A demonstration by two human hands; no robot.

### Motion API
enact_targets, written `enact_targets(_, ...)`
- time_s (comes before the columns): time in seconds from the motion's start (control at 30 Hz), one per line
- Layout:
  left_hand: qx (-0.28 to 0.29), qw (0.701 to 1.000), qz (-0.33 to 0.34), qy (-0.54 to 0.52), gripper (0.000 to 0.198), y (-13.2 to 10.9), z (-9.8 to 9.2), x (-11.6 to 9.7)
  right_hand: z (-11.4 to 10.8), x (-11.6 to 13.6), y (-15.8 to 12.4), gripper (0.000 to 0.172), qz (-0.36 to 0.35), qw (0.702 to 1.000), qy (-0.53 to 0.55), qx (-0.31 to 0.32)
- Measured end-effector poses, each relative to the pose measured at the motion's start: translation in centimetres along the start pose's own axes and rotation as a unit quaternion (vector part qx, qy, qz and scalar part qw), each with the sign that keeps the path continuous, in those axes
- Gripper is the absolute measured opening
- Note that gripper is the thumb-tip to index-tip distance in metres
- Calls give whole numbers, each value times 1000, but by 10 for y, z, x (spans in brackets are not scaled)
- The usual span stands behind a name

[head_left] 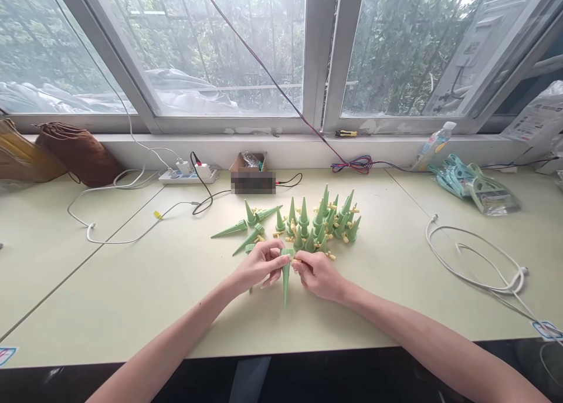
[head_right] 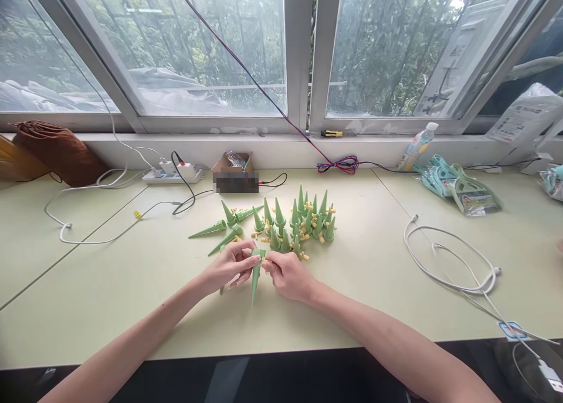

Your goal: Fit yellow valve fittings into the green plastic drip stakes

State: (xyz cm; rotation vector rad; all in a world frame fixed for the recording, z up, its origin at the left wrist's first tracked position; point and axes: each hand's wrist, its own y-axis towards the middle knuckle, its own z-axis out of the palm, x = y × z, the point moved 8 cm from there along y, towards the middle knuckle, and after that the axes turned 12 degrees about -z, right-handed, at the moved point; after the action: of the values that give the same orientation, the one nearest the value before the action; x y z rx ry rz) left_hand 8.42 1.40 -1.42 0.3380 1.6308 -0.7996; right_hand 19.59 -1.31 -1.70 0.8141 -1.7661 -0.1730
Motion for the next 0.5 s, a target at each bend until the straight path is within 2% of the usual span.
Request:
enact_targets(0.1, 15, 996, -59, -63, 35, 1, 0, 8, -3, 14, 3, 33, -101, 990, -102, 10)
enact_targets(0.17, 18, 991, -83, -100, 38, 2, 0, 11, -2, 17, 3, 31, -120, 985, -122, 23)
enact_targets(0.3, 7, 992, -74, -98, 39, 3, 0, 9, -2, 12, 2, 32, -85, 990, -115, 22)
enact_targets(0.5, -15, 1000, 11, -21, 35, 3, -2, 3, -5, 2, 2, 35, -16, 998, -65, 1)
